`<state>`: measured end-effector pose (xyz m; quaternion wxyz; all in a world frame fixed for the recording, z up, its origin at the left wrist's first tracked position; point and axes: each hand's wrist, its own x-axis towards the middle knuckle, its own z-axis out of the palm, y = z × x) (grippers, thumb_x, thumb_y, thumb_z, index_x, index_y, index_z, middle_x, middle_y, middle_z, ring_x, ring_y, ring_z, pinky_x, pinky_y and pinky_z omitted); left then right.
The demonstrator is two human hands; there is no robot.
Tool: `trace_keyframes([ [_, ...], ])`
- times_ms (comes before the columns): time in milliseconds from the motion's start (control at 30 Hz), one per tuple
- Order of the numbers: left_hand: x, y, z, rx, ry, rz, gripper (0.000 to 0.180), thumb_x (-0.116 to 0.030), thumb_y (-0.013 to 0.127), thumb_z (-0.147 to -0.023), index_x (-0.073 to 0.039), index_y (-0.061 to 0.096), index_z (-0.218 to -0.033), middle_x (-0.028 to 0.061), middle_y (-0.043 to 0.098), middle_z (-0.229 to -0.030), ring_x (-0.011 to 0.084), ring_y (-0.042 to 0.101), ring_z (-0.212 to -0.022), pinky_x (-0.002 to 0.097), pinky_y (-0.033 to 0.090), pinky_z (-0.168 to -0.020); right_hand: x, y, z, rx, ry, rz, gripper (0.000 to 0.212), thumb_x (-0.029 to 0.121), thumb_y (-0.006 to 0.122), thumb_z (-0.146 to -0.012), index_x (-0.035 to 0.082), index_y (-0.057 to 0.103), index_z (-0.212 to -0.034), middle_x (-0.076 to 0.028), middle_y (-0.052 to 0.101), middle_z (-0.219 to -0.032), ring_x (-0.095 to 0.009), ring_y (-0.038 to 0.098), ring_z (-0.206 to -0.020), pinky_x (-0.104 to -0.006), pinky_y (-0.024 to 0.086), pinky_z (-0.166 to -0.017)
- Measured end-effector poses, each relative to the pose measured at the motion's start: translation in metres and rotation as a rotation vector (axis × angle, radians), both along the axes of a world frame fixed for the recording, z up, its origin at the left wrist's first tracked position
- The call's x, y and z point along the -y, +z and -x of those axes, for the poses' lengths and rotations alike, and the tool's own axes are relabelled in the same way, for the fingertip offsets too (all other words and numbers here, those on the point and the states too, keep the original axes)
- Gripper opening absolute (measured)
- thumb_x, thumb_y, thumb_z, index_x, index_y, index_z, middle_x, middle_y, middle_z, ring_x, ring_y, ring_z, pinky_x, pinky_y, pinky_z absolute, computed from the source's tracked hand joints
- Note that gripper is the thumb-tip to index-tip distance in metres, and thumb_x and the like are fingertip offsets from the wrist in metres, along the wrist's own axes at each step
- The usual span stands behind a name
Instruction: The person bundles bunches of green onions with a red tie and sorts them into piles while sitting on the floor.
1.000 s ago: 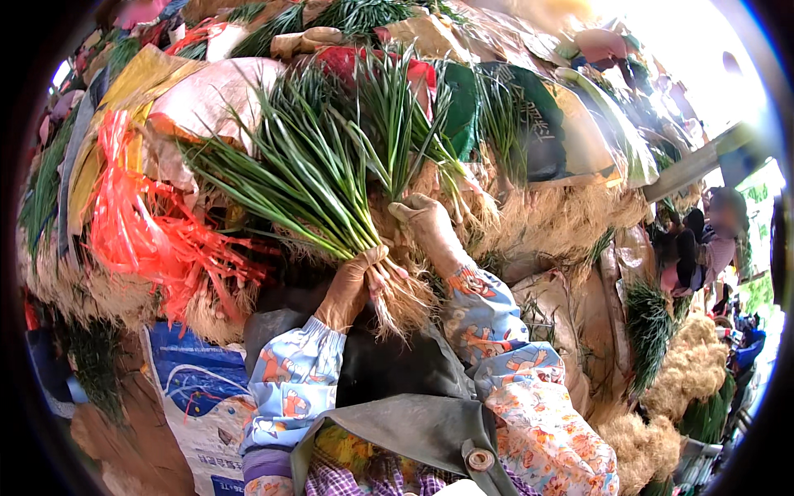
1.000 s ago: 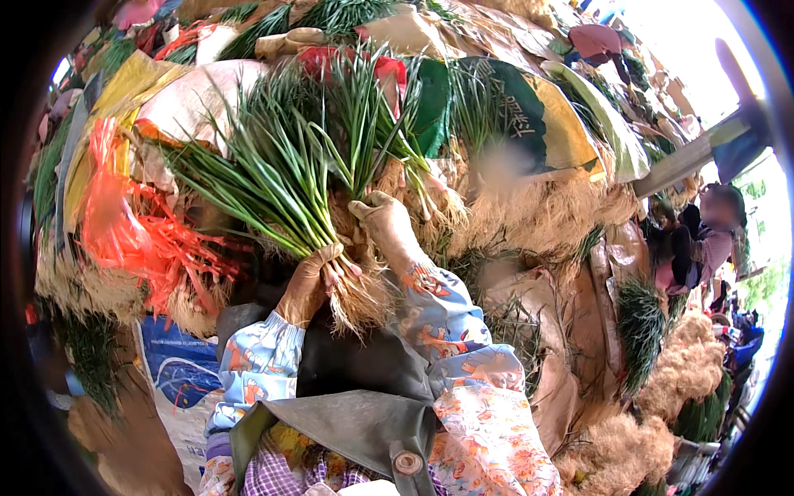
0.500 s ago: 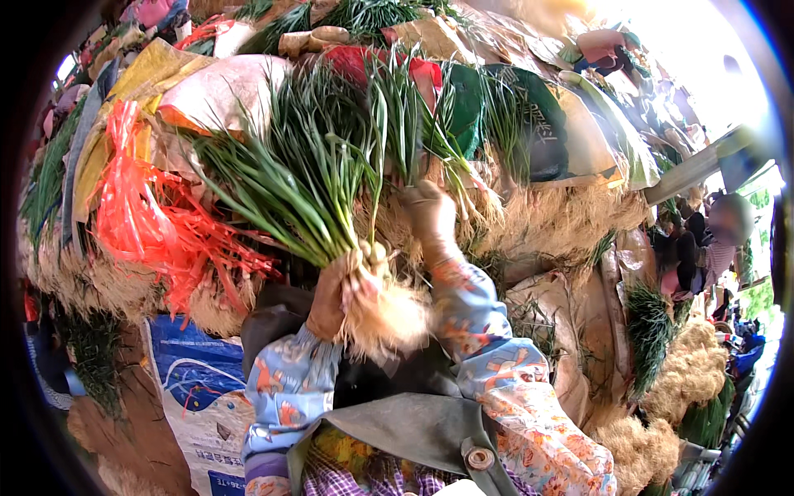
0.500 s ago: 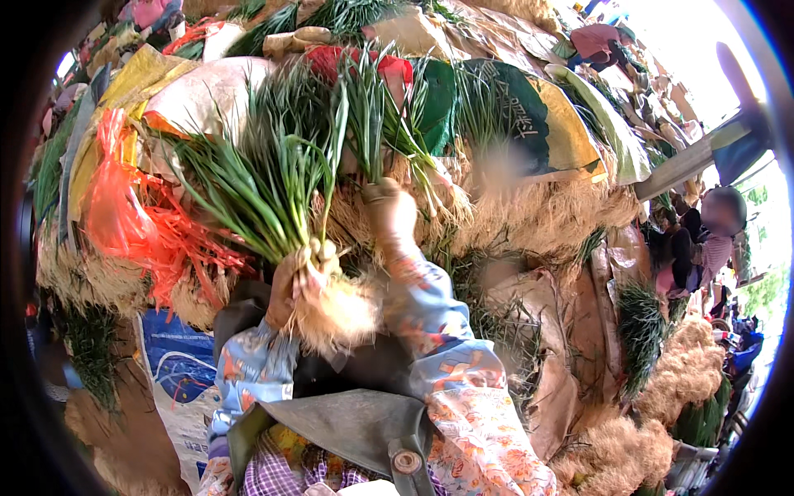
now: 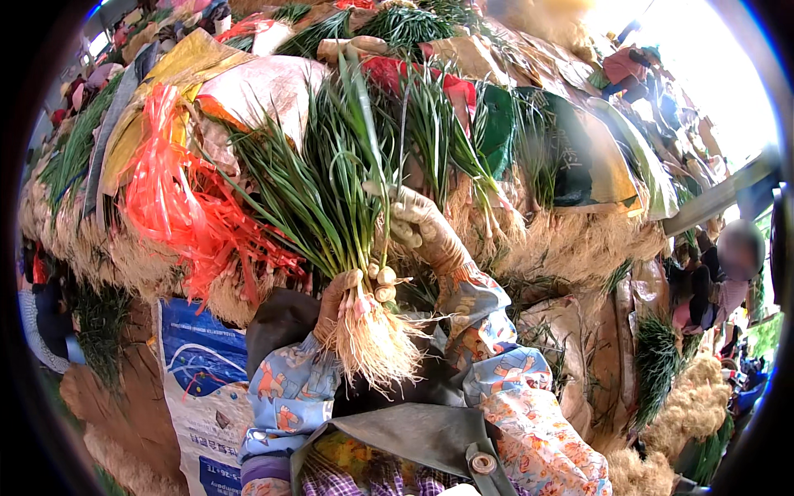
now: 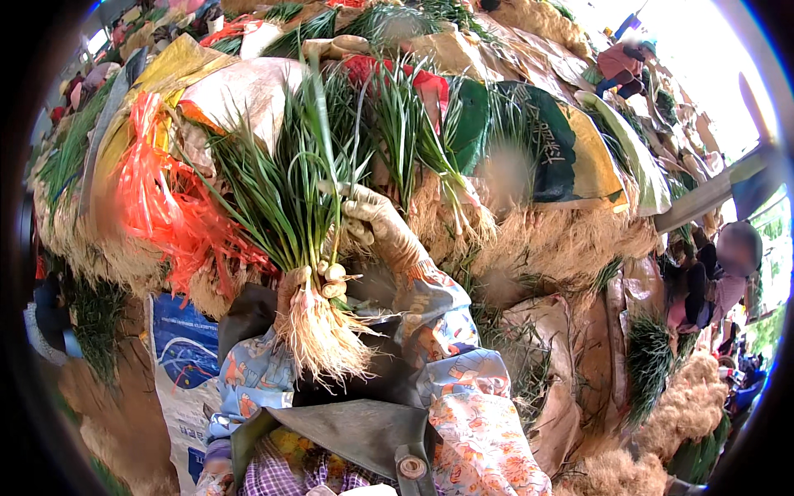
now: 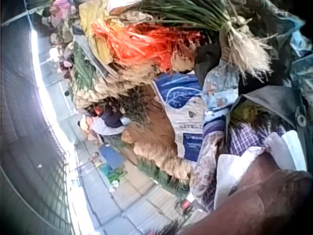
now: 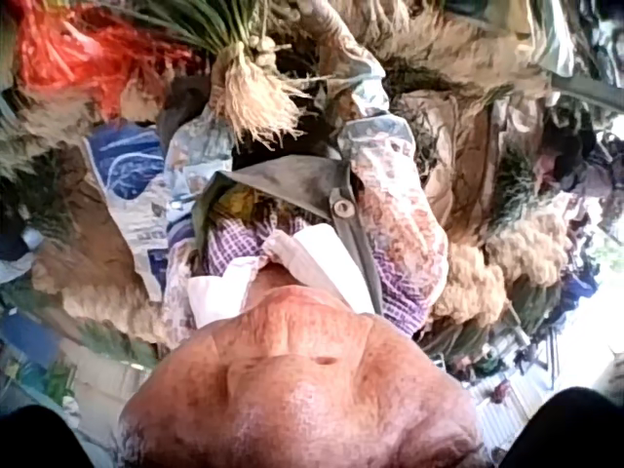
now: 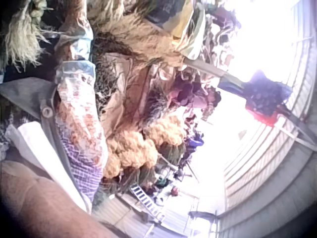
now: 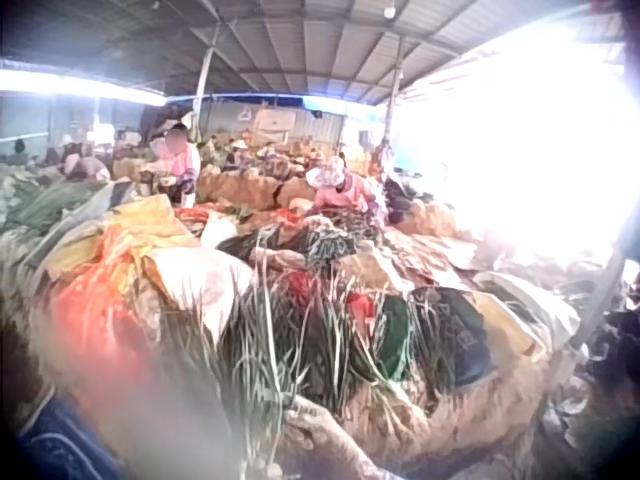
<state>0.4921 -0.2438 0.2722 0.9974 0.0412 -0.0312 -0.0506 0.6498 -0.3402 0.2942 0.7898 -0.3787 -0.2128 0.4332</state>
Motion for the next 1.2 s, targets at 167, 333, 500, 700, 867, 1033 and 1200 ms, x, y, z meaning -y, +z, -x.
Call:
trace_keyframes([
  [167,-0.004,-0.002,0.009,-0.052,0.009,-0.042,0.021,-0.019,0.059,-0.08,-0.002,0.055,-0.092,0.0108,0.048,-0.097,0.0217,0.052,-0.087,0.0307,0.049,-0.071,0.006,0.009,0.016,0.097,0.075,0.22,0.026,0.016,0.053,-0.085,0.001,0.054,-0.107,0.002,0.052,-0.065,-0.002,0.04,-0.051,-0.0152,0.029,-0.044],
  [333,0.004,0.002,0.003,-0.162,0.107,-0.117,0.023,-0.021,0.059,-0.078,-0.002,0.056,-0.091,0.012,0.054,-0.097,0.0216,0.052,-0.088,0.0303,0.047,-0.074,0.007,-0.006,0.018,0.792,-0.154,0.425,0.031,0.022,0.057,-0.085,0.006,0.053,-0.111,0.0,0.055,-0.067,-0.008,0.051,-0.06,-0.0247,0.042,-0.05],
  [500,-0.009,-0.016,-0.001,-0.039,0.015,-0.111,0.025,-0.02,0.061,-0.078,-0.002,0.052,-0.093,0.0074,0.049,-0.085,0.0158,0.049,-0.073,0.0248,0.047,-0.062,0.016,-0.023,0.004,1.669,-0.641,0.971,0.013,0.019,0.058,-0.077,0.009,0.051,-0.073,-0.007,0.055,-0.062,-0.026,0.056,-0.053,-0.0351,0.045,-0.048],
  [700,0.002,0.008,0.001,-0.168,0.15,-0.186,0.036,-0.02,0.057,-0.082,-0.005,0.049,-0.114,0.0136,0.057,-0.102,0.0231,0.059,-0.083,0.0339,0.053,-0.064,0.164,-0.045,-0.021,1.834,0.182,1.424,0.019,0.025,0.052,-0.084,0.007,0.057,-0.086,-0.01,0.063,-0.074,-0.022,0.061,-0.064,-0.0334,0.049,-0.057],
  [867,0.004,-0.013,-0.01,-0.127,-0.06,-0.177,0.047,-0.017,0.061,-0.079,-0.003,0.042,-0.12,0.0038,0.054,-0.085,0.0168,0.051,-0.084,0.0299,0.044,-0.075,0.144,-0.025,0.02,1.469,0.062,1.362,0.037,0.039,0.056,-0.081,0.006,0.057,-0.097,-0.012,0.063,-0.08,-0.027,0.062,-0.075,-0.037,0.049,-0.069],
  [1033,0.006,-0.005,-0.014,-0.102,-0.009,-0.217,0.034,-0.012,0.062,-0.075,-0.004,0.048,-0.106,0.0064,0.056,-0.089,0.0214,0.052,-0.098,0.0338,0.047,-0.078,0.019,-0.013,-0.024,1.346,-0.334,1.595,0.037,0.042,0.057,-0.077,0.006,0.057,-0.088,-0.017,0.063,-0.073,-0.031,0.063,-0.073,-0.0411,0.048,-0.066],
  [1200,0.008,-0.018,-0.017,-0.215,0.036,-0.55,0.031,-0.011,0.058,-0.078,-0.001,0.047,-0.105,0.0164,0.061,-0.088,0.0196,0.06,-0.072,0.023,0.049,-0.06,0.052,-0.011,-0.032,1.277,-0.506,1.362,0.023,0.028,0.053,-0.083,0.007,0.06,-0.086,-0.011,0.062,-0.072,-0.029,0.061,-0.063,-0.0385,0.049,-0.062],
])
